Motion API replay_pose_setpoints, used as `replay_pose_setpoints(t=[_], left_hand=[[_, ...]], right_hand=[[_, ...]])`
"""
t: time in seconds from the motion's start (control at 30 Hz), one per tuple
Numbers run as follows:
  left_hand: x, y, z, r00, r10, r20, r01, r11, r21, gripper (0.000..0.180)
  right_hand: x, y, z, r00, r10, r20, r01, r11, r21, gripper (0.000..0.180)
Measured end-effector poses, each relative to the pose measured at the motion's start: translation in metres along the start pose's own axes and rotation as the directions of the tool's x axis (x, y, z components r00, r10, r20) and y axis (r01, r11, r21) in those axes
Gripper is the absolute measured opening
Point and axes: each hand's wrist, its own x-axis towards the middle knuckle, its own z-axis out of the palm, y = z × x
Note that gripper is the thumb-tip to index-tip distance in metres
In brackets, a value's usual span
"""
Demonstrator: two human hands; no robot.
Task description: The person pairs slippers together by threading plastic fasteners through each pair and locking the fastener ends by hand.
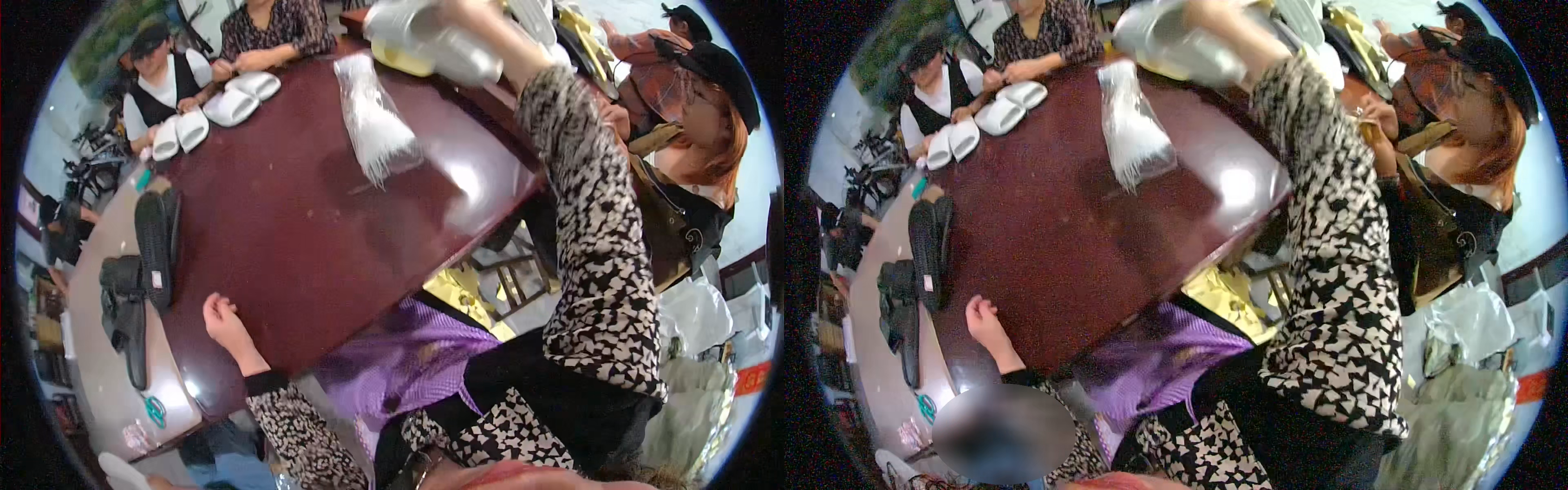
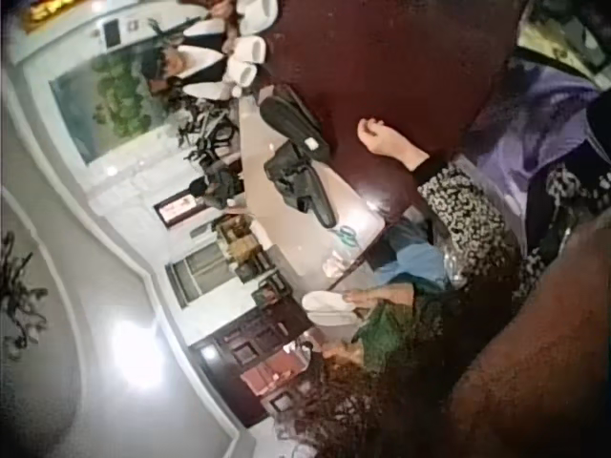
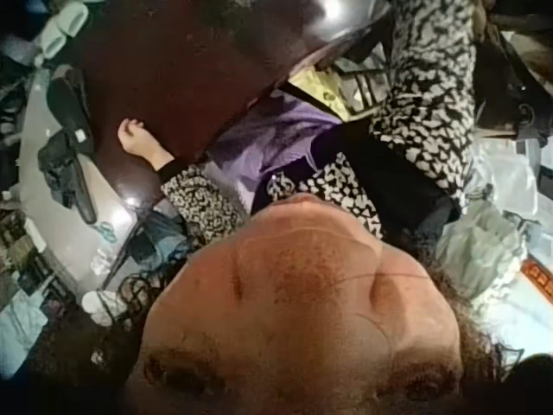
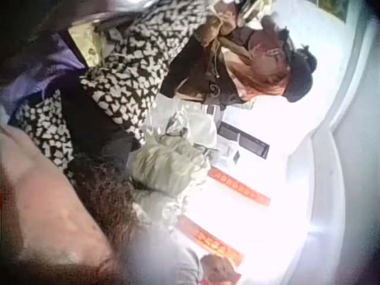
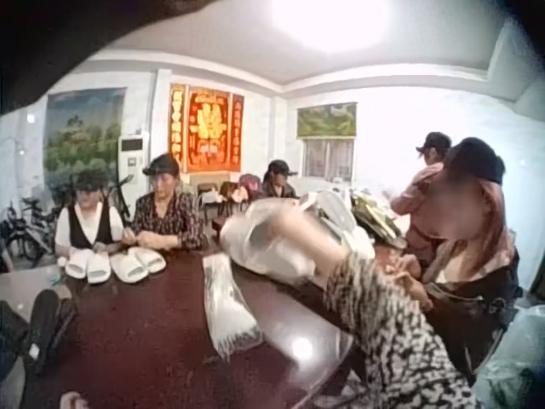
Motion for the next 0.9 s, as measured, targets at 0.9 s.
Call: replay_pose_setpoints(t=[0.9], left_hand=[[0.010,0.013,-0.023,0.996,0.023,-0.091,-0.030,0.997,-0.075,0.013]], right_hand=[[0.198,0.119,0.225,0.323,-0.132,-0.937,-0.019,0.989,-0.146,0.025]])
